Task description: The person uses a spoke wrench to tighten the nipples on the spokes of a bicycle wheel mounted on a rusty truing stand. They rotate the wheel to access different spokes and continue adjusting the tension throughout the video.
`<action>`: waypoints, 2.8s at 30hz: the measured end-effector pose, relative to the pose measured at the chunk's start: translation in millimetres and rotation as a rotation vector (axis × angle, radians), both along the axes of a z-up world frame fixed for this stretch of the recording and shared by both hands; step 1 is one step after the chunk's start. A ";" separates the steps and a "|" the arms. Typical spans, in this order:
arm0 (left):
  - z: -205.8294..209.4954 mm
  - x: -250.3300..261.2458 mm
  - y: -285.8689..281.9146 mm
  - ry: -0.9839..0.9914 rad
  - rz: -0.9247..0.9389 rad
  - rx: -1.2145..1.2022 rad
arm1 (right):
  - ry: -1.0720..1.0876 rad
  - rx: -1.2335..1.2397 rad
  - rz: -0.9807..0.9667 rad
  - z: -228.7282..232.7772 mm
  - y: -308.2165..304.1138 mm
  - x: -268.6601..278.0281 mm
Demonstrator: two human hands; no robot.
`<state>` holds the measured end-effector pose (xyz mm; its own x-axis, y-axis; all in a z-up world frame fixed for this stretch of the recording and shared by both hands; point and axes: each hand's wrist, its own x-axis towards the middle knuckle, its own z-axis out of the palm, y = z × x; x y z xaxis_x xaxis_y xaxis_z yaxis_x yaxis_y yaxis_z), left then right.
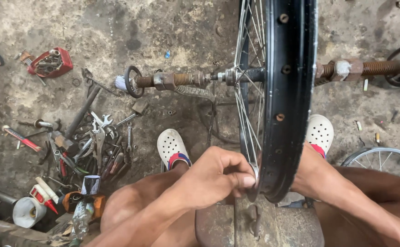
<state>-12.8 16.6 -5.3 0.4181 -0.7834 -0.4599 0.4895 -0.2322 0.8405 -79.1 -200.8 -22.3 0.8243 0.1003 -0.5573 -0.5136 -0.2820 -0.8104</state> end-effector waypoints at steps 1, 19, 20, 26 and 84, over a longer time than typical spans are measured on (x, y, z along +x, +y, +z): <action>0.0 -0.3 -1.4 -0.001 0.005 -0.005 | -0.001 -0.005 0.005 0.4 -1.2 -0.9; -0.9 3.8 -7.9 0.240 0.121 0.070 | 0.121 -0.340 -0.035 61.2 -20.9 27.0; 3.4 6.3 -10.2 0.154 0.147 0.112 | 0.170 -0.309 0.015 58.5 -19.8 27.0; 4.7 8.5 -16.5 -0.025 0.109 0.165 | 0.007 0.117 0.025 35.7 -11.2 14.8; 54.5 8.1 27.2 -0.375 0.319 0.164 | 0.156 0.011 -0.096 11.9 -28.3 -22.2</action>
<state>-4.6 43.8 49.2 0.7839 -0.5203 -0.3388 0.2293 -0.2645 0.9367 -101.3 -229.1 -10.4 0.7339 0.0323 -0.6785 -0.6576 -0.2167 -0.7215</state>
